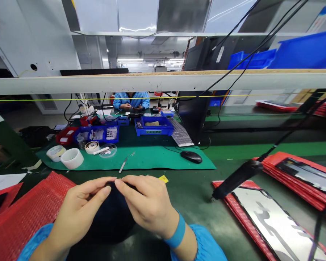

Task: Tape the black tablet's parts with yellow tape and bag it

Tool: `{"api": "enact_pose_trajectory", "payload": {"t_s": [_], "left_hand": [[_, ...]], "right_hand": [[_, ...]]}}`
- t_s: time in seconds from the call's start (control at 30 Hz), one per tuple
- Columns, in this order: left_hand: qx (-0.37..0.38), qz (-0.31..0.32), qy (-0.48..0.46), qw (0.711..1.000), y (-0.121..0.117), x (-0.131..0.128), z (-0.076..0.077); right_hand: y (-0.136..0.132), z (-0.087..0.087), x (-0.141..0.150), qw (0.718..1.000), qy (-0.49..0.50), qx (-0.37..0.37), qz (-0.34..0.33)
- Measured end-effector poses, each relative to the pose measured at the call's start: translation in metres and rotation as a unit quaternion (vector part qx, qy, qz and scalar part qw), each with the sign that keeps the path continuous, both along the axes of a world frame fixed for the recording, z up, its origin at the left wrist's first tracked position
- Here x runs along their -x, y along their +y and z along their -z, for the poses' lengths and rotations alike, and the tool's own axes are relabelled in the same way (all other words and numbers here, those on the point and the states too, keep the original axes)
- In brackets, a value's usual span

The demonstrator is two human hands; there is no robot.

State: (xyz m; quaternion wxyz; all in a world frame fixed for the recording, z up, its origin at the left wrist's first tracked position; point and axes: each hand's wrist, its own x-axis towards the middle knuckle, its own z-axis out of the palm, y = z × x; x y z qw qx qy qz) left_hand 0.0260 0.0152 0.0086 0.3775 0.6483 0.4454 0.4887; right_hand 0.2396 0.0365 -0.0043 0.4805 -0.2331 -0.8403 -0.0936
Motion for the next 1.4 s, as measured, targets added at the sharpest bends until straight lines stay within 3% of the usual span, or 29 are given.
{"api": "enact_pose_trajectory", "payload": {"t_s": [0.23, 0.47, 0.53, 0.63, 0.73, 0.9, 1.17, 1.27, 1.4], "left_hand": [[-0.007, 0.003, 0.01, 1.0, -0.001, -0.002, 0.0], [-0.032, 0.0, 0.038, 0.999, 0.002, 0.006, -0.003], [-0.045, -0.024, 0.041, 0.998, 0.002, 0.011, -0.007], [-0.057, -0.081, 0.03, 0.995, 0.003, 0.016, -0.011], [-0.07, -0.092, 0.034, 0.993, 0.006, 0.015, -0.012], [-0.077, 0.043, 0.055, 0.995, 0.009, 0.01, -0.01], [-0.041, 0.128, 0.054, 0.989, 0.014, 0.012, -0.01], [-0.031, 0.15, 0.054, 0.987, 0.013, 0.01, -0.013], [-0.029, 0.149, 0.064, 0.986, 0.008, 0.006, -0.017]], "right_hand": [[-0.002, -0.005, -0.003, 0.998, 0.018, 0.044, -0.041], [-0.012, -0.013, -0.006, 0.995, -0.01, 0.093, -0.03], [-0.01, -0.015, -0.012, 0.993, 0.048, 0.103, -0.009], [0.004, -0.014, -0.024, 0.981, 0.11, 0.137, 0.08], [0.028, -0.004, -0.033, 0.964, 0.052, 0.206, 0.158], [0.065, 0.022, -0.042, 0.903, -0.094, 0.339, 0.248], [0.105, 0.064, -0.072, 0.726, -0.303, 0.511, 0.346], [0.114, 0.076, -0.079, 0.697, -0.338, 0.533, 0.34], [0.12, 0.088, -0.083, 0.681, -0.362, 0.551, 0.321]]}}
